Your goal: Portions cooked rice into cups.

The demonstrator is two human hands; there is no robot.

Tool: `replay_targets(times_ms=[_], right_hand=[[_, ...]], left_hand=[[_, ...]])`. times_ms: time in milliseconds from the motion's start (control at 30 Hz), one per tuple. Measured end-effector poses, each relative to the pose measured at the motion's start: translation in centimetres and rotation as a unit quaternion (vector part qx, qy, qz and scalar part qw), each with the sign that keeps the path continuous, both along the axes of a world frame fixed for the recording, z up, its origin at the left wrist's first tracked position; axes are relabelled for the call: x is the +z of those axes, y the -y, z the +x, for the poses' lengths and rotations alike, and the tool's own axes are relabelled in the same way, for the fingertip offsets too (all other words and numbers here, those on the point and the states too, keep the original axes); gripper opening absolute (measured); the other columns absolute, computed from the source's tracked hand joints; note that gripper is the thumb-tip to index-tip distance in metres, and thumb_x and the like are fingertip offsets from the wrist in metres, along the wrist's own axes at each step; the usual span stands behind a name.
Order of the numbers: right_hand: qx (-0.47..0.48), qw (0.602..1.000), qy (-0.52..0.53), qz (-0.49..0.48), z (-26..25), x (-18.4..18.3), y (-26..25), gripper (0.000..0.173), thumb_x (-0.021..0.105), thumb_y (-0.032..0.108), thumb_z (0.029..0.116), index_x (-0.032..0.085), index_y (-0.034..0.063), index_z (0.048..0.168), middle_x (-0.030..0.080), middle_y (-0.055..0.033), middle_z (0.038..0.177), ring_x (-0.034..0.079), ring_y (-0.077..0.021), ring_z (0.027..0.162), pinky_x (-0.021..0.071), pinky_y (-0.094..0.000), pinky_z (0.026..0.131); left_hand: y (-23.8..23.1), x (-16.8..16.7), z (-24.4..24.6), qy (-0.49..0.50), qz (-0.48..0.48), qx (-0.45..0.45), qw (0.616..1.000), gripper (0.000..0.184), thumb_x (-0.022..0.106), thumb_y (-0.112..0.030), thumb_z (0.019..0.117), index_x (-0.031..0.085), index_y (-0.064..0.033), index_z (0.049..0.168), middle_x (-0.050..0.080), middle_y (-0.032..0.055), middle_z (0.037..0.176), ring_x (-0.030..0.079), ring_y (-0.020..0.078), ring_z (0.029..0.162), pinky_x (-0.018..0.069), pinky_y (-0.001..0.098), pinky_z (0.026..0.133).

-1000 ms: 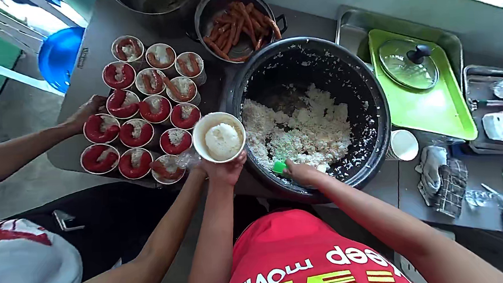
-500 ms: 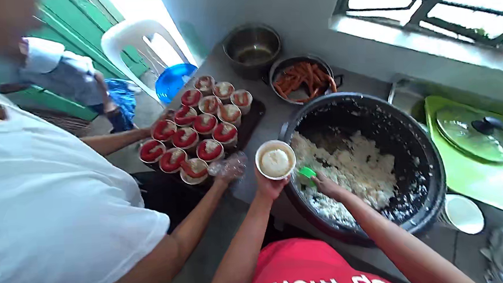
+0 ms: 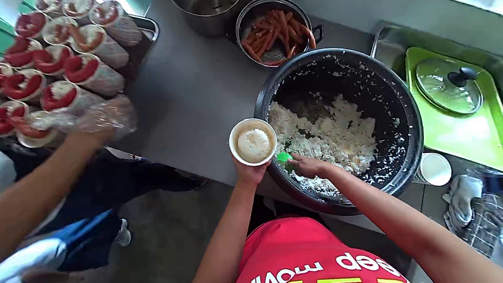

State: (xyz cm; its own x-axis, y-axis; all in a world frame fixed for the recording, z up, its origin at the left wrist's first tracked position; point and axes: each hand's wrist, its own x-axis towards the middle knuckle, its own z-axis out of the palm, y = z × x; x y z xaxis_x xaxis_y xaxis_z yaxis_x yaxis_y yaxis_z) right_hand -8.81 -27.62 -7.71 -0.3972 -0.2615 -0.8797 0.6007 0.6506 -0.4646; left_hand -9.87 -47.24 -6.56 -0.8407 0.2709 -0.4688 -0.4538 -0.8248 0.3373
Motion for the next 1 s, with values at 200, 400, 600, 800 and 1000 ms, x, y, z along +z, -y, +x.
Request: replay_targets(times_ms=[200,400,600,800,1000], right_hand=[[-0.252,0.967,0.016,0.022,-2.4,2.3,0.3,0.038,0.025,0.039,0.1143,0.046,0.0071,0.114,0.036,0.005,0.065,0.028,-0.0042,0.047,0.0263,-0.0211,0.045],[-0.018,0.995,-0.071,0.064,-3.4,-0.5,1.7,0.056,0.019,0.038,0.1144,0.019,0.0051,0.159,0.057,-0.0269,0.118,0.058,-0.0333,0.093,0.0471,-0.049,0.086],[-0.016,0.995,-0.099,-0.005,-2.0,-1.6,1.6,0.052,0.027,0.033,0.1143,0.029,0.0002,0.155,0.059,-0.0204,0.098,0.056,-0.0249,0.077,0.0482,-0.0429,0.073],[-0.135,0.985,0.003,-0.104,-0.6,-2.0,-0.1,0.034,0.02,0.035,0.1142,0.046,0.0127,0.112,0.034,0.0083,0.058,0.027,-0.0015,0.042,0.0255,-0.0189,0.04],[-0.345,0.912,0.1,-0.199,1.7,-0.8,-2.5,0.049,0.014,0.04,0.1131,0.049,0.0168,0.088,0.042,0.0094,0.054,0.03,0.0022,0.038,0.0255,-0.0136,0.036]], left_hand=[[-0.1,0.0,0.1,0.003,-0.036,-0.003,0.999,0.094,-0.007,-0.075,0.093,0.056,-0.0079,0.114,0.072,0.0117,0.09,0.059,0.0116,0.051,0.0483,0.0207,0.044],[-0.6,0.5,0.2,0.024,-0.067,0.006,0.997,0.087,-0.009,-0.066,0.0978,0.053,-0.0061,0.115,0.072,0.0114,0.086,0.062,0.0123,0.053,0.0496,0.0223,0.044],[-0.6,2.5,0.0,0.016,-0.109,0.014,0.994,0.068,0.006,-0.058,0.105,0.055,-0.0117,0.117,0.074,0.0076,0.087,0.07,0.0153,0.066,0.0547,0.0265,0.052],[-0.7,2.4,-0.2,-0.023,-0.107,-0.003,0.994,0.075,-0.004,-0.054,0.1039,0.058,-0.0108,0.106,0.071,0.0074,0.072,0.063,0.0117,0.051,0.0481,0.0214,0.045],[-0.7,3.3,-0.2,-0.037,-0.151,-0.041,0.987,0.069,0.005,-0.052,0.1073,0.06,-0.0117,0.099,0.067,0.0054,0.068,0.056,0.0097,0.048,0.0433,0.0207,0.043]])
